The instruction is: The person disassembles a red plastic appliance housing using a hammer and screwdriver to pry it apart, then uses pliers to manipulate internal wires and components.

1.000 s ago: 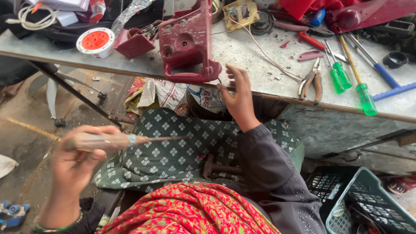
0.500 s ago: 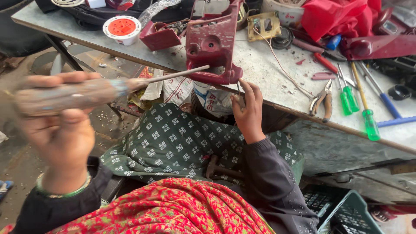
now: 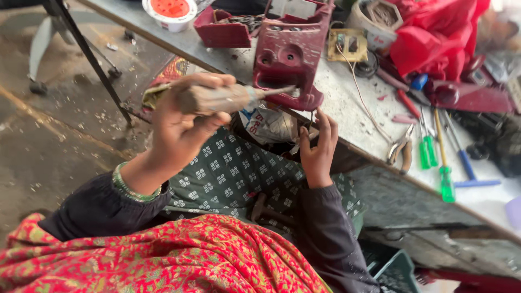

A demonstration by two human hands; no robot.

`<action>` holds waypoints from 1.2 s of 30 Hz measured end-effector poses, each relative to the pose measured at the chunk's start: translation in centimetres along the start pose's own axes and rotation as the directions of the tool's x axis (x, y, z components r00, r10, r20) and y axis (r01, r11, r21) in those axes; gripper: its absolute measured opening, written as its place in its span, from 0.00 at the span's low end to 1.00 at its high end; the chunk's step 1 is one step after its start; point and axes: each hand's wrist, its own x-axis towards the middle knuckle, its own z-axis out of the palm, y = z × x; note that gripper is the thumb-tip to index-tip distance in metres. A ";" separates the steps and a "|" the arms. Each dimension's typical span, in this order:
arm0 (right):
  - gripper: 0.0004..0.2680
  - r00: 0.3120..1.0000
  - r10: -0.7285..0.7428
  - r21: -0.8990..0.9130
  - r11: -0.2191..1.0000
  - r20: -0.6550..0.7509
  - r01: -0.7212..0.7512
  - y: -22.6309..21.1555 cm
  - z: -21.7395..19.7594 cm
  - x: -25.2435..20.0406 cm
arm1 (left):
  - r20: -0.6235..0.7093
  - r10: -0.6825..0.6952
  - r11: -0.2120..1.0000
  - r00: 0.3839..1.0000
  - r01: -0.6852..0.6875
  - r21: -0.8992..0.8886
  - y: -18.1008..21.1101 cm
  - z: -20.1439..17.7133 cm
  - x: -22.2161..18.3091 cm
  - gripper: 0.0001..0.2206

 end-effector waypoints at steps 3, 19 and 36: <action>0.23 1.000 0.012 0.002 1.000 0.007 -0.012 0.1 0.2 0.2 | -0.003 0.068 0.975 0.998 -0.065 0.213 -0.8 0.2 -0.5 0.17; 0.24 0.999 -0.051 -0.037 0.998 -0.002 0.051 -0.1 0.5 0.3 | 0.399 0.532 0.693 0.746 -0.655 0.301 -1.7 2.2 -2.7 0.21; 0.21 0.990 -0.136 -0.121 0.983 0.046 0.140 -4.6 -2.0 -0.8 | 0.575 0.434 0.655 0.694 -0.681 0.327 -4.2 2.8 -4.7 0.12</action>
